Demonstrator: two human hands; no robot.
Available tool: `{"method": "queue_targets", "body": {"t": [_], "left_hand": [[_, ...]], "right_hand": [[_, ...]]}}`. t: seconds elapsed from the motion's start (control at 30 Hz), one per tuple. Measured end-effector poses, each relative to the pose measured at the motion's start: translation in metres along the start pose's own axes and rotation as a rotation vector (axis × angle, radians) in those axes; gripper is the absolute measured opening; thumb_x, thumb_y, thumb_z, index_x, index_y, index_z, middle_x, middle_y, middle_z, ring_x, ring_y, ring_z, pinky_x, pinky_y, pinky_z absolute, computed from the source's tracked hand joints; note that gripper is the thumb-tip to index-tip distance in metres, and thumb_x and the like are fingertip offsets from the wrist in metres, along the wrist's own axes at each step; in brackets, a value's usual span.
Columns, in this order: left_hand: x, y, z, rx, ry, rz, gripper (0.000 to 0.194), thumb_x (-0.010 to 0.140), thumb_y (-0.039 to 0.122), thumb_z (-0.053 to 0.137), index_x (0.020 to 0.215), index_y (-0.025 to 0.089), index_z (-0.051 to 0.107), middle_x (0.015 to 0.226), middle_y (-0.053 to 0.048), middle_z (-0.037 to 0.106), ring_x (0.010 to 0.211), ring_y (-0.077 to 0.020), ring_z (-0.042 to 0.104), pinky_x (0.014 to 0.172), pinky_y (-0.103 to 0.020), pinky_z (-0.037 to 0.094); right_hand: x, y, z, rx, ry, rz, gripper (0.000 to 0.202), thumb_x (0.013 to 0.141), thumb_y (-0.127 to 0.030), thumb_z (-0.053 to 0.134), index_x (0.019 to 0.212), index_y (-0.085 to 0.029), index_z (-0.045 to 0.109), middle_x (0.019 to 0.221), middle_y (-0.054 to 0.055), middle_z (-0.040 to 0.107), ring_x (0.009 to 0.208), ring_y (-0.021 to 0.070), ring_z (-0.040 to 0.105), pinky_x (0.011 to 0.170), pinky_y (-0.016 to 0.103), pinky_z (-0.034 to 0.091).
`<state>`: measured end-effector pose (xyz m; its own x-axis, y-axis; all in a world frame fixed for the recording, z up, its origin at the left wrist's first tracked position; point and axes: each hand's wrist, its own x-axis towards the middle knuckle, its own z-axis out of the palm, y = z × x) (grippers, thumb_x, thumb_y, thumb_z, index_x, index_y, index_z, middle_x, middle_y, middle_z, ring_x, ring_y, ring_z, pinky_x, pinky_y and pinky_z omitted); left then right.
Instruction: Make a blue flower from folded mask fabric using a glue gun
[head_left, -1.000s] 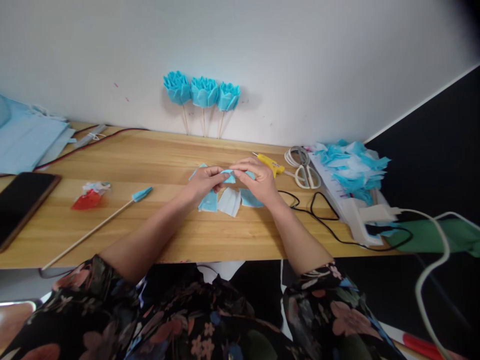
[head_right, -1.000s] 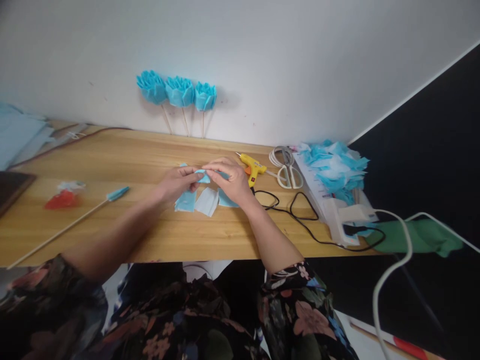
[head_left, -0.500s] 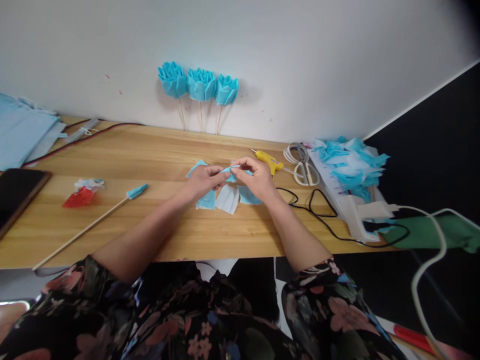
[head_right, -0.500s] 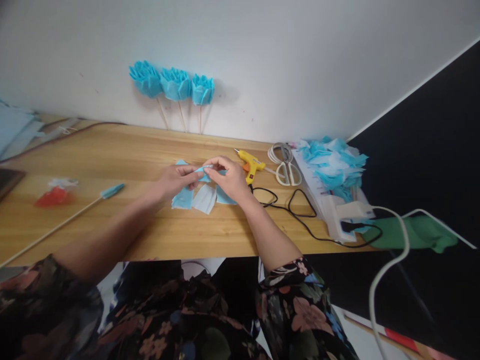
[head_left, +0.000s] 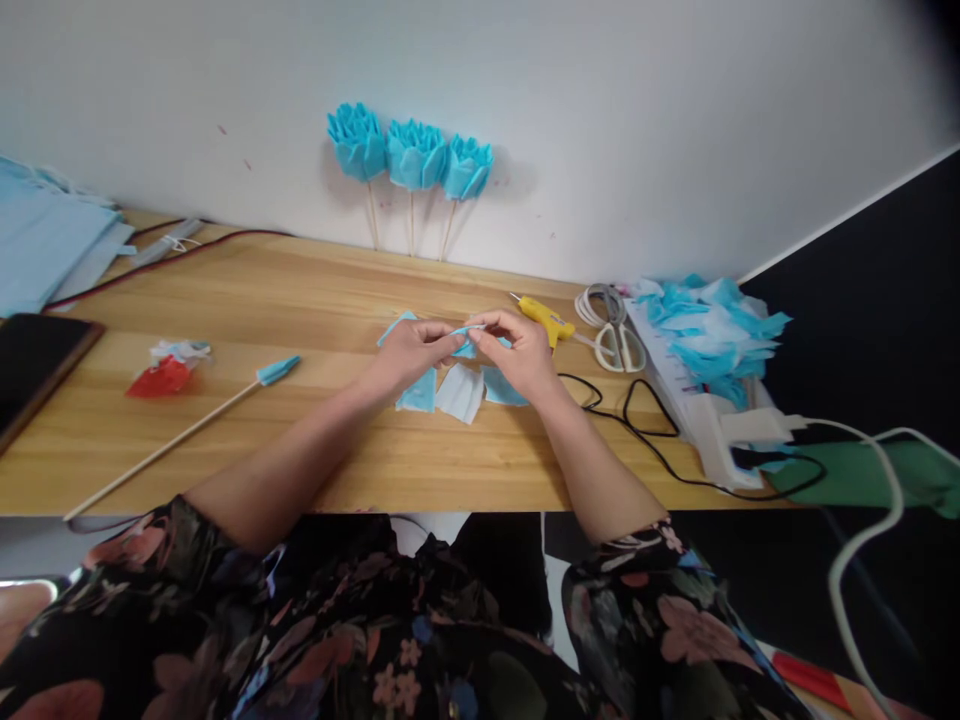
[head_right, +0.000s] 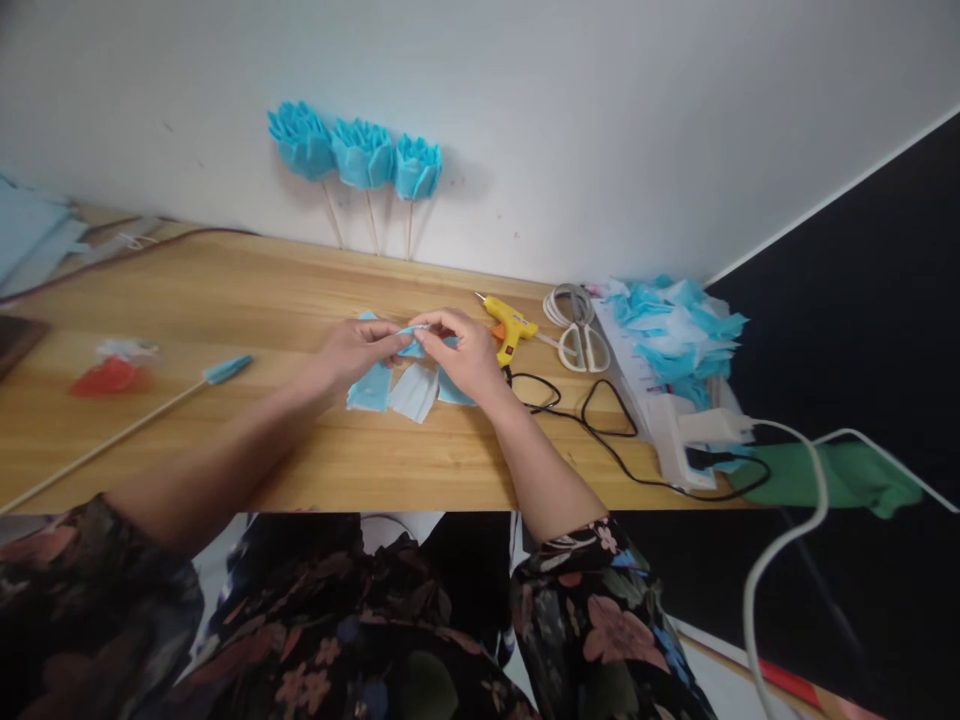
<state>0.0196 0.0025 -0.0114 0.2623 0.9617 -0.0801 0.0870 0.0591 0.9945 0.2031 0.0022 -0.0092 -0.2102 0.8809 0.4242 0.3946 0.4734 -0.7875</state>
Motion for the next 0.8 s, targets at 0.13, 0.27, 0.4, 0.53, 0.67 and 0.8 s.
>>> {"method": "queue_targets", "body": {"t": [0.13, 0.27, 0.4, 0.53, 0.67, 0.8], "left_hand": [[-0.0029, 0.0090, 0.0017, -0.108, 0.017, -0.100, 0.024, 0.084, 0.027, 0.067, 0.062, 0.016, 0.065, 0.056, 0.001, 0.061, 0.052, -0.0085, 0.051, 0.057, -0.023, 0.041], [-0.0018, 0.0099, 0.0012, -0.223, 0.005, -0.145, 0.026, 0.087, 0.023, 0.065, 0.062, 0.016, 0.065, 0.055, 0.000, 0.062, 0.051, -0.0081, 0.053, 0.056, -0.022, 0.042], [-0.0009, 0.0068, 0.0000, -0.309, 0.003, -0.159, 0.024, 0.088, 0.020, 0.065, 0.065, 0.015, 0.066, 0.055, 0.000, 0.062, 0.050, -0.0079, 0.054, 0.055, -0.022, 0.041], [-0.0009, 0.0045, -0.0011, -0.393, -0.016, -0.141, 0.018, 0.086, 0.021, 0.068, 0.070, 0.014, 0.069, 0.060, -0.001, 0.065, 0.055, -0.0092, 0.058, 0.058, -0.023, 0.043], [0.0002, 0.0041, -0.0024, -0.475, -0.034, -0.132, 0.012, 0.084, 0.020, 0.071, 0.074, 0.013, 0.069, 0.066, -0.002, 0.066, 0.060, -0.0108, 0.061, 0.061, -0.025, 0.045], [0.0005, 0.0068, -0.0044, -0.533, -0.034, -0.132, 0.011, 0.084, 0.017, 0.069, 0.075, 0.011, 0.070, 0.068, -0.004, 0.068, 0.061, -0.0114, 0.062, 0.063, -0.025, 0.047]], "right_hand": [[0.0003, -0.0028, -0.0033, -0.118, -0.006, -0.161, 0.015, 0.090, -0.023, 0.064, 0.096, -0.026, 0.078, 0.093, 0.001, 0.078, 0.087, 0.0168, 0.070, 0.082, 0.034, 0.055], [0.0008, -0.0020, -0.0043, -0.206, -0.004, -0.277, 0.019, 0.092, -0.021, 0.062, 0.099, -0.028, 0.078, 0.096, 0.001, 0.079, 0.093, 0.0185, 0.070, 0.087, 0.038, 0.054], [0.0013, -0.0017, -0.0053, -0.239, -0.024, -0.303, 0.023, 0.094, -0.022, 0.059, 0.103, -0.031, 0.078, 0.101, 0.001, 0.078, 0.096, 0.0198, 0.070, 0.089, 0.041, 0.054], [0.0017, -0.0024, -0.0064, -0.254, -0.057, -0.274, 0.026, 0.094, -0.023, 0.057, 0.105, -0.033, 0.078, 0.106, 0.002, 0.078, 0.100, 0.0223, 0.069, 0.093, 0.046, 0.052], [0.0012, -0.0010, -0.0054, -0.261, -0.059, -0.282, 0.031, 0.094, -0.020, 0.055, 0.110, -0.035, 0.077, 0.111, 0.001, 0.077, 0.104, 0.0232, 0.068, 0.096, 0.048, 0.051], [0.0008, 0.0018, -0.0040, -0.274, -0.061, -0.298, 0.034, 0.095, -0.021, 0.052, 0.116, -0.036, 0.075, 0.116, 0.002, 0.076, 0.109, 0.0236, 0.067, 0.098, 0.050, 0.050]]}}
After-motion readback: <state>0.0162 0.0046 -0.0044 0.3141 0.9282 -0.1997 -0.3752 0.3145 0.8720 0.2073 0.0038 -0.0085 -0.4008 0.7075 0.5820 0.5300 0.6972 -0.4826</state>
